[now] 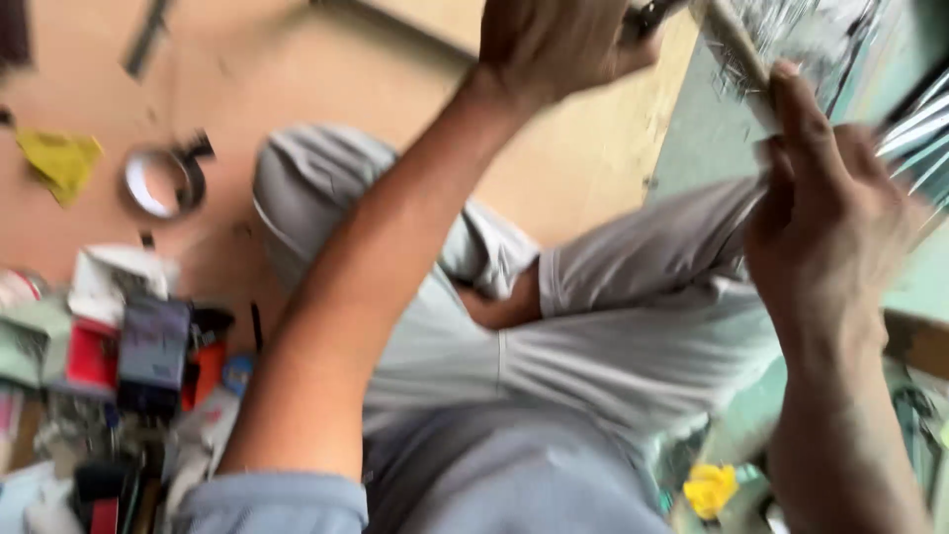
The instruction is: Assembling the corners of wooden or synthetic picture frames by aligning segments and hammering small nails into the joints.
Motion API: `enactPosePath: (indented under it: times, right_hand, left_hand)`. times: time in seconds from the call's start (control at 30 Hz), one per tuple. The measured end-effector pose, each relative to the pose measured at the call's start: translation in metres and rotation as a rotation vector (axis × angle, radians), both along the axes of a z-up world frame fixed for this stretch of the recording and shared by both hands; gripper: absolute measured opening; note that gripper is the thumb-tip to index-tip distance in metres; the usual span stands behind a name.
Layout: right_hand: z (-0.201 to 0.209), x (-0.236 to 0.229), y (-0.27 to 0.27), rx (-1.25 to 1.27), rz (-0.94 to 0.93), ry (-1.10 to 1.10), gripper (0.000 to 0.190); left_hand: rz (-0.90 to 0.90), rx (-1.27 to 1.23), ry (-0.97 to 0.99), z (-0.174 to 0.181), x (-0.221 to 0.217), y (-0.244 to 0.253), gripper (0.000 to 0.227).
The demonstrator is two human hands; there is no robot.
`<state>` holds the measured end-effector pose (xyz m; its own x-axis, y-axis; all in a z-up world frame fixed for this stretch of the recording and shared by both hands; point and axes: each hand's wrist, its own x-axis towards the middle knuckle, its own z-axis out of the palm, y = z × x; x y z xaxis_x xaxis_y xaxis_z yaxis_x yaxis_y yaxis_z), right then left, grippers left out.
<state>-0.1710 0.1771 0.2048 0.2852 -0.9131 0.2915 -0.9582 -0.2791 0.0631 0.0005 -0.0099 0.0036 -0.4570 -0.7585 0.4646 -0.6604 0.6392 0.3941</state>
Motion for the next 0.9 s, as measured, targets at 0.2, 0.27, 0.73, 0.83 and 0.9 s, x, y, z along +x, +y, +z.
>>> enactPosePath:
  times: [0.2,0.27,0.73,0.83,0.9]
  right_hand:
    - [0.008,0.014,-0.016,0.089,-0.069,0.088,0.036]
    - [0.008,0.016,-0.018,0.085,-0.086,0.002,0.035]
    - [-0.074,0.07,0.096,0.474,0.094,-0.241,0.041]
    - [-0.078,0.06,0.083,0.568,0.189,-0.215,0.036]
    - [-0.095,0.022,0.06,0.63,0.218,-0.153,0.031]
  left_hand:
    - [0.105,-0.417,0.054,0.033,0.008,0.019,0.064]
    - [-0.069,0.17,-0.042,0.048,0.01,0.011,0.049]
    - [-0.308,-0.229,0.117,0.061,0.038,-0.002,0.021]
    - [-0.291,-0.189,0.089,0.061,0.036,0.002,0.014]
    - [-0.258,-0.202,0.058,0.06,0.032,0.004,0.019]
